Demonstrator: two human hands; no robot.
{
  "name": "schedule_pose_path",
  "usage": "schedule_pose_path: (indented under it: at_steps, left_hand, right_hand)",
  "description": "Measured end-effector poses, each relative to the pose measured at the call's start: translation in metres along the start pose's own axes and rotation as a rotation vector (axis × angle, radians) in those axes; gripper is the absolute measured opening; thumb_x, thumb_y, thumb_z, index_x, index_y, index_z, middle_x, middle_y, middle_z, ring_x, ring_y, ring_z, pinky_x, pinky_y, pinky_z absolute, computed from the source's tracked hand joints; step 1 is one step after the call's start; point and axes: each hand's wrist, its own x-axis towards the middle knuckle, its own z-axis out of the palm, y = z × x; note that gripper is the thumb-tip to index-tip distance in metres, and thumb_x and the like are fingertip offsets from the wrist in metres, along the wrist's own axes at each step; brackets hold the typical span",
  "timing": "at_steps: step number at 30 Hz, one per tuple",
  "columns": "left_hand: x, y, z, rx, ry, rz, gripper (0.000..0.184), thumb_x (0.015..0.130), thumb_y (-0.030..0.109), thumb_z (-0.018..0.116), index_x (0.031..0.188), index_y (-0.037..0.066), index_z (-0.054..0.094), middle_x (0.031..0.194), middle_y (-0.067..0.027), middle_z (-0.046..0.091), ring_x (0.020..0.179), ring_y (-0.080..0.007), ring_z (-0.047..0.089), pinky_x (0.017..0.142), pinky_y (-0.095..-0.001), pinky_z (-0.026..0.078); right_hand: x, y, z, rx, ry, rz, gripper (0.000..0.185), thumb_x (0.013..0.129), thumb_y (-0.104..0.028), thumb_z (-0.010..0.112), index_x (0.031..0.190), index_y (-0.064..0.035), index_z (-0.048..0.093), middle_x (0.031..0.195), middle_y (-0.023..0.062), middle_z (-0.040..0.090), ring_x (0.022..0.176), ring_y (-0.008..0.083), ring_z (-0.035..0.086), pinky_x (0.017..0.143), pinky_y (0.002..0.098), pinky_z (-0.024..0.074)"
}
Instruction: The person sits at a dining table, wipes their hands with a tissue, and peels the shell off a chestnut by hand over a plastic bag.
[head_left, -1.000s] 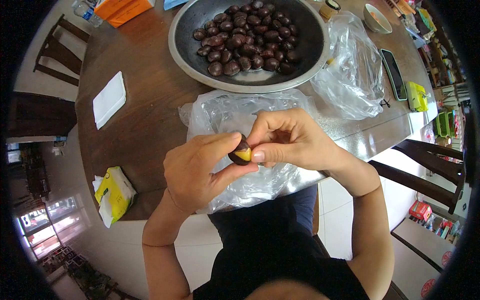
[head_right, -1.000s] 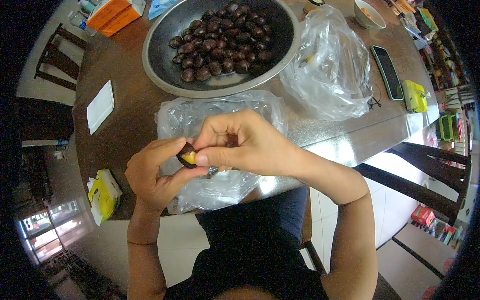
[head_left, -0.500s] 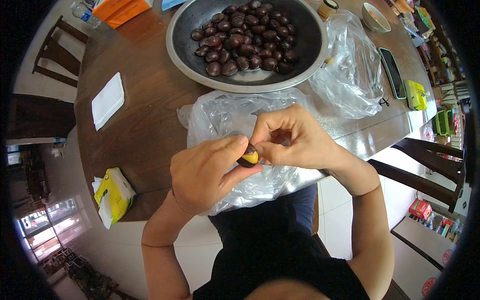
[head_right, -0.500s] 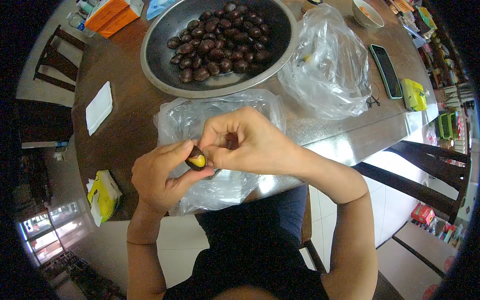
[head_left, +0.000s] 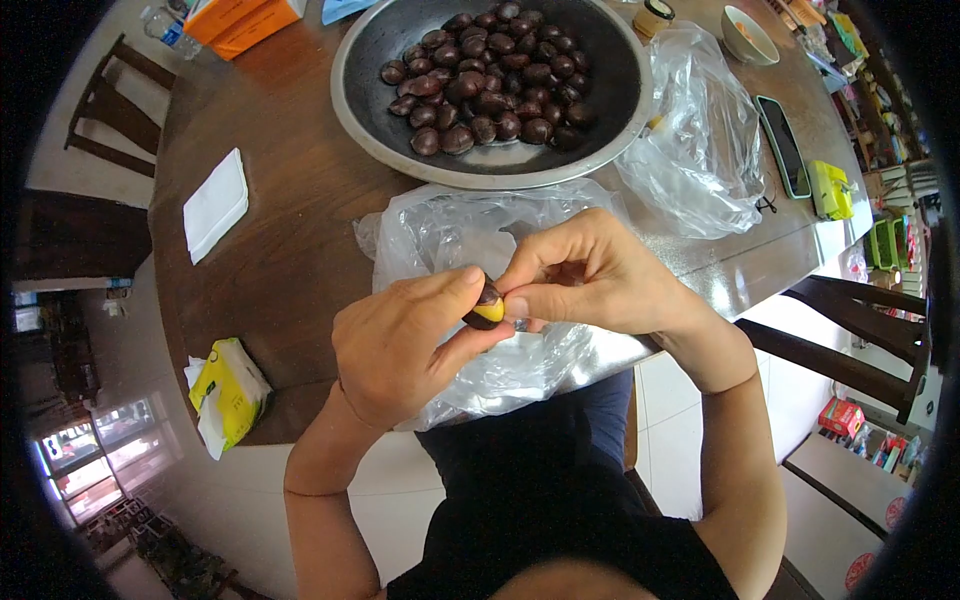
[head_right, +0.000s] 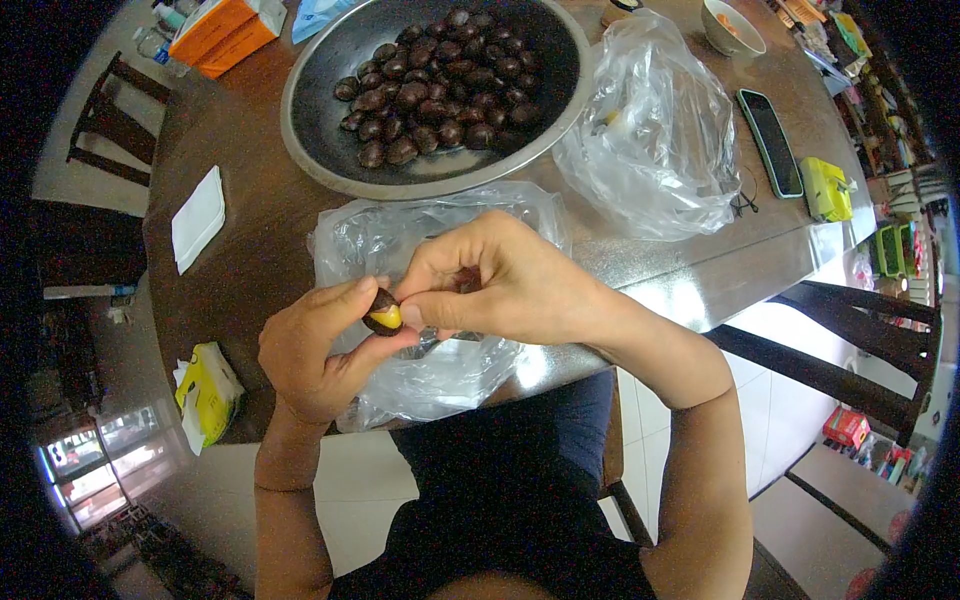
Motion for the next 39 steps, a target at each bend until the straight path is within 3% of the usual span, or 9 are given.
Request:
schedule_pose_path:
  at_steps: [9, 18, 24, 30, 36, 39]
  left_hand:
    - [-0.002, 0.002, 0.002, 0.126, -0.079, 0.007, 0.048, 0.059, 0.014, 0.079, 0.101, 0.001, 0.060, 0.088, -0.0093, 0.065, 0.074, -0.0190, 0.065, 0.061, -0.0248, 0.051]
    - [-0.002, 0.002, 0.005, 0.125, -0.092, -0.001, 0.048, 0.061, 0.014, 0.078, 0.102, 0.000, 0.059, 0.092, -0.0121, 0.064, 0.076, -0.0200, 0.065, 0.061, -0.0256, 0.051]
    - [-0.004, 0.003, 0.008, 0.089, -0.093, -0.018, 0.047, 0.063, 0.015, 0.078, 0.103, -0.001, 0.058, 0.088, -0.0121, 0.065, 0.072, -0.0203, 0.065, 0.060, -0.0259, 0.051]
    - [0.000, 0.007, -0.004, -0.104, -0.087, -0.252, 0.045, 0.068, 0.021, 0.075, 0.104, 0.000, 0.058, 0.084, -0.0127, 0.065, 0.073, -0.0207, 0.066, 0.062, -0.0245, 0.051]
    - [-0.001, 0.003, -0.003, -0.252, -0.087, -0.276, 0.044, 0.069, 0.017, 0.075, 0.106, 0.001, 0.060, 0.087, -0.0125, 0.065, 0.076, -0.0221, 0.066, 0.065, -0.0262, 0.050]
    - [0.007, 0.004, -0.005, -0.202, -0.118, -0.204, 0.045, 0.068, 0.013, 0.074, 0.108, 0.001, 0.059, 0.091, -0.0135, 0.064, 0.079, -0.0230, 0.064, 0.069, -0.0272, 0.050]
  right_hand:
    - [0.002, 0.010, 0.008, -0.049, 0.134, -0.018, 0.002, 0.074, 0.003, 0.058, 0.074, 0.0018, 0.059, 0.062, -0.0027, 0.055, 0.058, 0.0008, 0.046, 0.050, 0.0184, 0.0374]
    - [0.005, 0.017, 0.007, -0.187, 0.195, -0.039, 0.010, 0.067, 0.001, 0.063, 0.067, 0.0009, 0.053, 0.054, 0.0004, 0.051, 0.054, 0.0023, 0.044, 0.046, 0.0227, 0.0367]
    - [0.006, 0.020, 0.007, -0.264, 0.198, -0.076, 0.007, 0.070, 0.002, 0.060, 0.068, 0.0007, 0.053, 0.056, 0.0001, 0.052, 0.055, 0.0026, 0.046, 0.046, 0.0217, 0.0362]
    - [0.005, 0.006, 0.013, 0.078, 0.125, -0.053, 0.006, 0.077, 0.003, 0.052, 0.076, 0.0007, 0.058, 0.064, -0.0020, 0.055, 0.059, 0.0013, 0.046, 0.051, 0.0181, 0.0363]
    - [0.002, 0.002, 0.004, 0.009, 0.065, -0.028, 0.005, 0.080, -0.005, 0.060, 0.079, 0.0004, 0.060, 0.066, -0.0031, 0.056, 0.058, 0.0013, 0.047, 0.051, 0.0180, 0.0367]
    - [0.000, 0.001, 0.001, -0.273, 0.217, -0.208, 0.013, 0.080, -0.013, 0.066, 0.081, -0.0007, 0.061, 0.065, -0.0021, 0.058, 0.058, 0.0025, 0.050, 0.051, 0.0186, 0.0389]
